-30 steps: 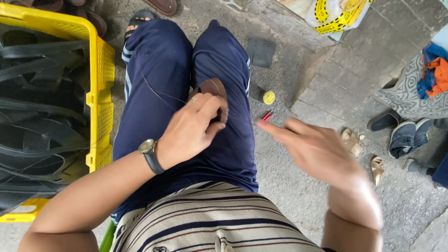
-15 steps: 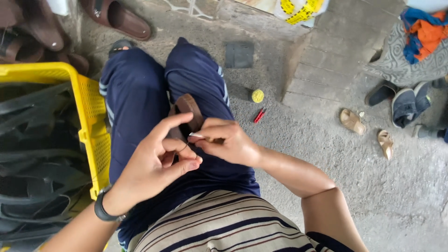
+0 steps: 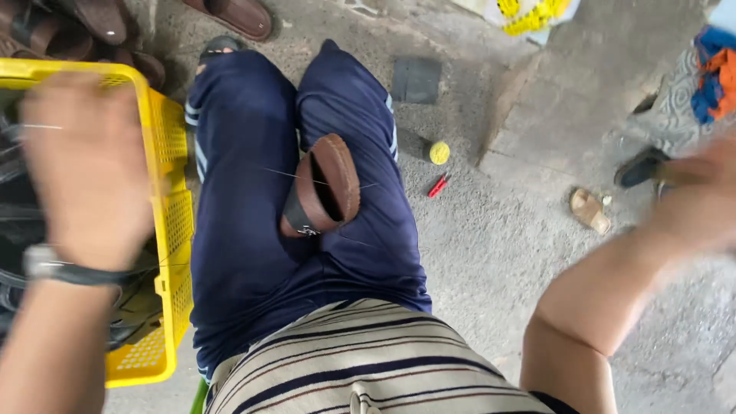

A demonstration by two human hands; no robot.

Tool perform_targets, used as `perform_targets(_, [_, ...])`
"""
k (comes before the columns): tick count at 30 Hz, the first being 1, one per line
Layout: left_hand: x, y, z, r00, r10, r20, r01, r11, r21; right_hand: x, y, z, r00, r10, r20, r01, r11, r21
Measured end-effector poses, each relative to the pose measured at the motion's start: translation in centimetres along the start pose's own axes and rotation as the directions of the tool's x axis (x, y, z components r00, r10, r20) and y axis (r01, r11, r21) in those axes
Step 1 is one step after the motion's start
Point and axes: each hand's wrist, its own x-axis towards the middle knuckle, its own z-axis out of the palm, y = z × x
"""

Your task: The person sits on a low stool and sews a brown leather sandal held on their lap. They use a needle and thread to stitch the sandal strap, repeatedly pulling the thread through the leather.

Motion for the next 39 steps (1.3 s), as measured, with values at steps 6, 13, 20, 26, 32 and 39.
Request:
perform_targets(6, [1.6,9.7,-0.8,0.939,0.345,-0.003,-0.340,0.925,-0.169,16.2,-3.9,-40.3,0.684,-0.709,-0.171,-0.503,-0.628,0.593])
perform_targets(13, [7.0,9.2,-3.3,0.941,0.247,0.233,0.289,-0.220,-0.932,17.1,-7.9,-40.4,0.777,-0.218,-0.590,0.430,-0.500,0.752])
perform_targets(20, [6.1,9.3,0.6,0.990,0.123,0.073,0.031,0.311,-0.950,18.4,-9.2,-39.1,0.734,-0.392,-0.555,0.195,-0.660,0.725])
perform_targets(26, [5.0,6.3,-3.4,0.921,0.179,0.347,0.304,0.228,-0.925,21.9,-2.1,-39.9,0.774,-0.385,-0.503,-0.074,-0.844,0.531])
perform_targets(32, [-1.2,-3.3,2.1,0.932,-0.328,0.154,0.312,0.943,0.119,17.3,-3.6,-40.9,0.782,-0.341,-0.521,0.282,-0.553,0.784])
perform_targets(39, [1.3,12.5,0.9,0.971,0.239,-0.021,-0.157,0.565,-0.810,17.6,-2.9,-41.1,0.696,-0.498,-0.517,0.389,-0.343,0.855])
